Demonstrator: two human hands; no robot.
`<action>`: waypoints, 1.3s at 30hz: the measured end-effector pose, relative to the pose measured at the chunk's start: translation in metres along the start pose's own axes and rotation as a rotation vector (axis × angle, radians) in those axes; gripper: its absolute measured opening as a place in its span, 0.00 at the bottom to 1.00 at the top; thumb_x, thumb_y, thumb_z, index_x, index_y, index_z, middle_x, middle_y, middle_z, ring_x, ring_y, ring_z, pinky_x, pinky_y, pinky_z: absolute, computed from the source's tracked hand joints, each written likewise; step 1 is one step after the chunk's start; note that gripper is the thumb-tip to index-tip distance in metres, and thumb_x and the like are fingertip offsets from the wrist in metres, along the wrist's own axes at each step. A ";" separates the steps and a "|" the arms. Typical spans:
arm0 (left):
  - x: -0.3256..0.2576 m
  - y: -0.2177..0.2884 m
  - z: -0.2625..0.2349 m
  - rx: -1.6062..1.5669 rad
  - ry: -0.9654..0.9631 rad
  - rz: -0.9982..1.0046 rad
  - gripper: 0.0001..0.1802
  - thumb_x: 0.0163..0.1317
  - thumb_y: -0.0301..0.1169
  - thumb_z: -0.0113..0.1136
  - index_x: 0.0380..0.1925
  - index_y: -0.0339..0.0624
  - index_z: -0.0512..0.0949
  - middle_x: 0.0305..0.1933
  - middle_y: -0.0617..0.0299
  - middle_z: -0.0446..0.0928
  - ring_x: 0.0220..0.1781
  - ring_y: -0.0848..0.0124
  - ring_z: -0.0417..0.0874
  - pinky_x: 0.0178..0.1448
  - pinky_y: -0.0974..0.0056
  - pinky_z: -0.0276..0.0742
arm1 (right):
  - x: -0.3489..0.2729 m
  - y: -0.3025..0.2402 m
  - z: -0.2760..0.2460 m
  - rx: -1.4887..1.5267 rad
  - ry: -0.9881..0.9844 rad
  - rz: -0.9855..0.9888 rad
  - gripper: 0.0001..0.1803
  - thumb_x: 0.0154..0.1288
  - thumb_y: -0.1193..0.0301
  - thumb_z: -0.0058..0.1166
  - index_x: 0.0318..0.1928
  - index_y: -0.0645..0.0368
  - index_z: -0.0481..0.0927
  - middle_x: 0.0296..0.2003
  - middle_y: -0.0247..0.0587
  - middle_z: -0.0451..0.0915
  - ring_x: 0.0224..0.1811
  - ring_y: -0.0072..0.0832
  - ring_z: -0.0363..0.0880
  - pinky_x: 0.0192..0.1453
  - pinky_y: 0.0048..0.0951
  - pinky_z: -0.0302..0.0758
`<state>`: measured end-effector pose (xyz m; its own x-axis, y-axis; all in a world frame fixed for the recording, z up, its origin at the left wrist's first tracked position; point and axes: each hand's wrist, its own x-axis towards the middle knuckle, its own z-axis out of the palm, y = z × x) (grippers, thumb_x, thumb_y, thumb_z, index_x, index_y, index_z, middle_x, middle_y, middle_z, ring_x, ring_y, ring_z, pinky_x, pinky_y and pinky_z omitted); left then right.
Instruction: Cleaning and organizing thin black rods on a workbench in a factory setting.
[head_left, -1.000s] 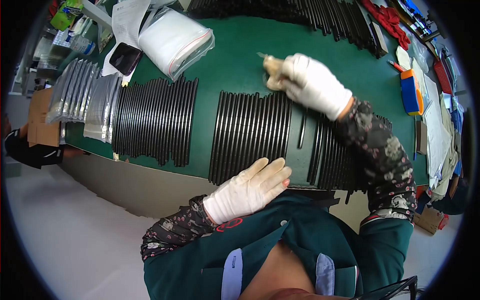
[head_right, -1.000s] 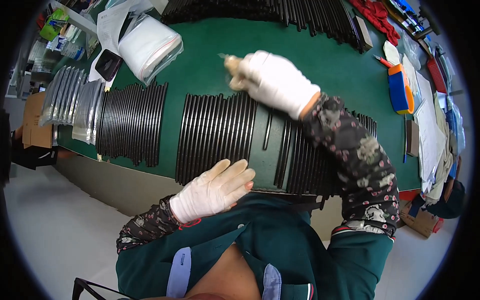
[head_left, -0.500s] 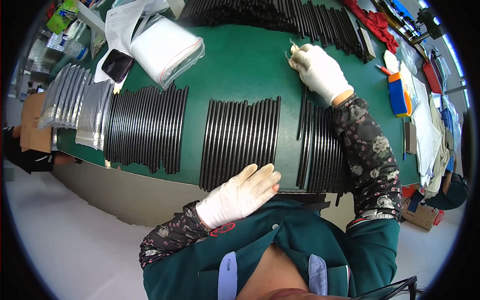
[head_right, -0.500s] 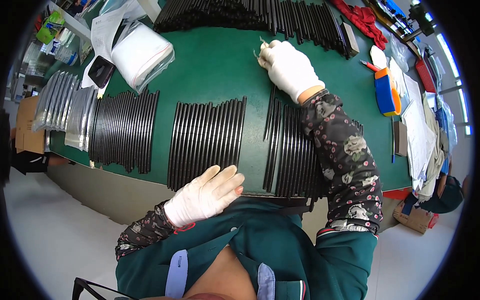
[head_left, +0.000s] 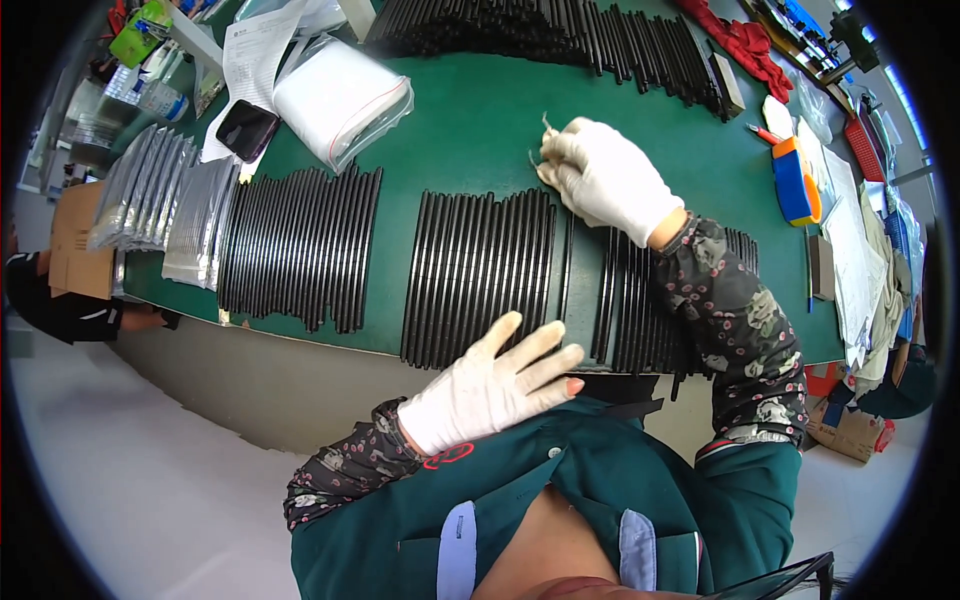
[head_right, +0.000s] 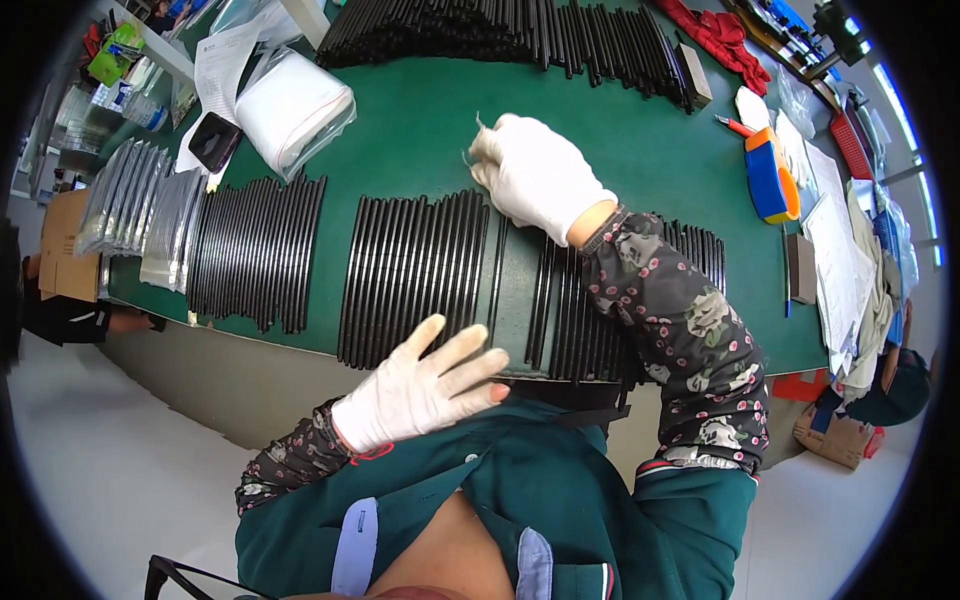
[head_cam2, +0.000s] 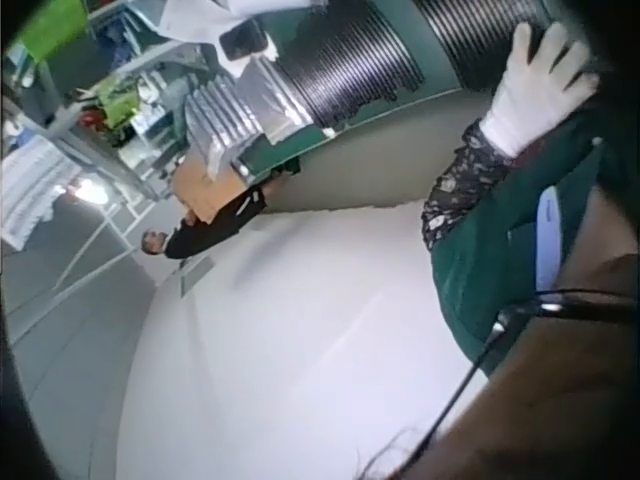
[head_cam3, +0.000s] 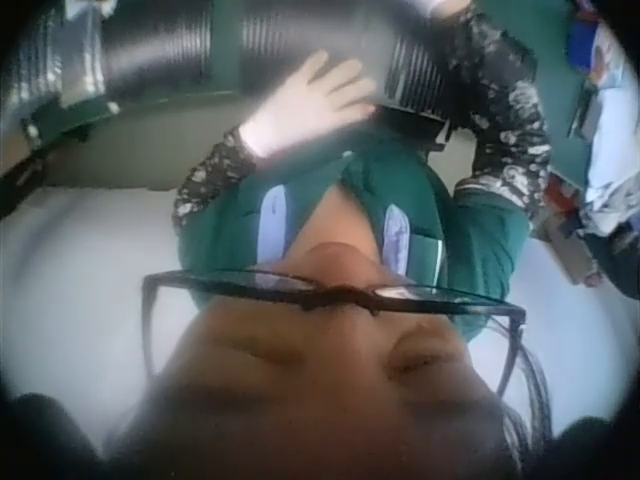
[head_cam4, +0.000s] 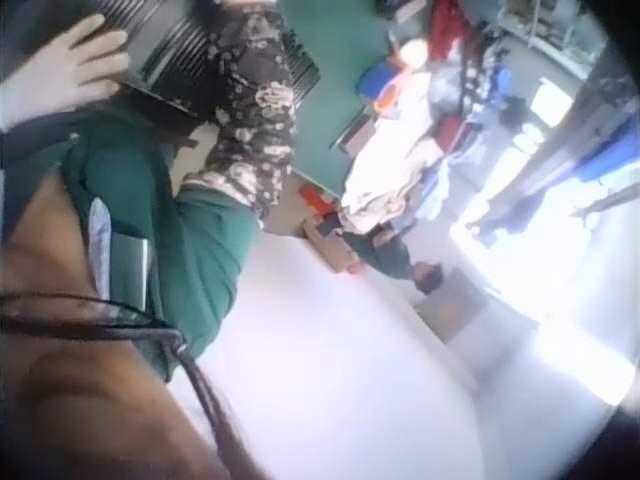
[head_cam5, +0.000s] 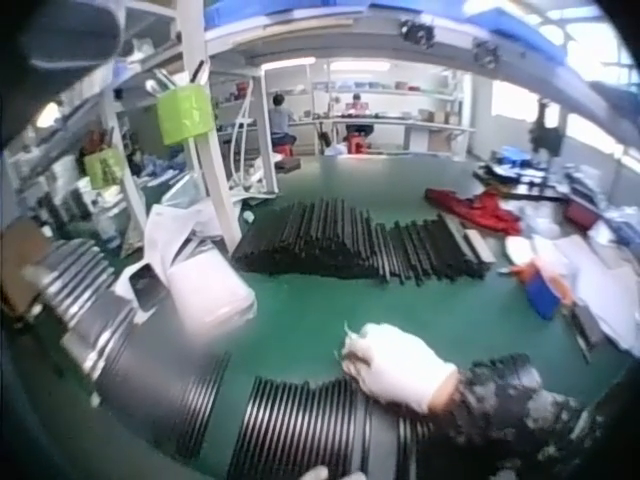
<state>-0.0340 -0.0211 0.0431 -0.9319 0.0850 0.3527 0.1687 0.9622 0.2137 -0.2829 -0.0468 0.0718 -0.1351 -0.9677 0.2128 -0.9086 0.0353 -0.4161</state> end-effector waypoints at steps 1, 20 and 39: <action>0.001 0.000 0.003 0.038 -0.013 0.035 0.26 0.52 0.37 0.62 0.54 0.50 0.74 0.61 0.60 0.71 0.64 0.60 0.71 0.64 0.45 0.68 | -0.003 0.003 0.006 -0.031 -0.011 -0.100 0.08 0.62 0.71 0.54 0.38 0.60 0.84 0.40 0.45 0.79 0.42 0.40 0.79 0.48 0.36 0.77; 0.003 -0.009 0.002 -0.031 -0.022 0.000 0.23 0.50 0.32 0.62 0.48 0.39 0.76 0.56 0.55 0.75 0.61 0.56 0.74 0.65 0.51 0.71 | -0.012 0.008 0.012 -0.037 0.030 -0.216 0.09 0.58 0.68 0.61 0.35 0.59 0.79 0.30 0.42 0.79 0.34 0.42 0.77 0.41 0.39 0.74; -0.007 -0.003 0.012 -0.037 0.030 -0.049 0.08 0.60 0.32 0.59 0.35 0.40 0.76 0.49 0.58 0.77 0.54 0.63 0.78 0.54 0.61 0.76 | -0.023 -0.043 0.037 0.303 -0.142 -0.777 0.11 0.51 0.75 0.58 0.38 0.53 0.79 0.31 0.37 0.80 0.34 0.35 0.81 0.39 0.32 0.80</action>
<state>-0.0317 -0.0211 0.0293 -0.9293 0.0294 0.3683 0.1351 0.9549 0.2645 -0.2263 -0.0353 0.0522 0.5537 -0.7119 0.4320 -0.5746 -0.7021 -0.4205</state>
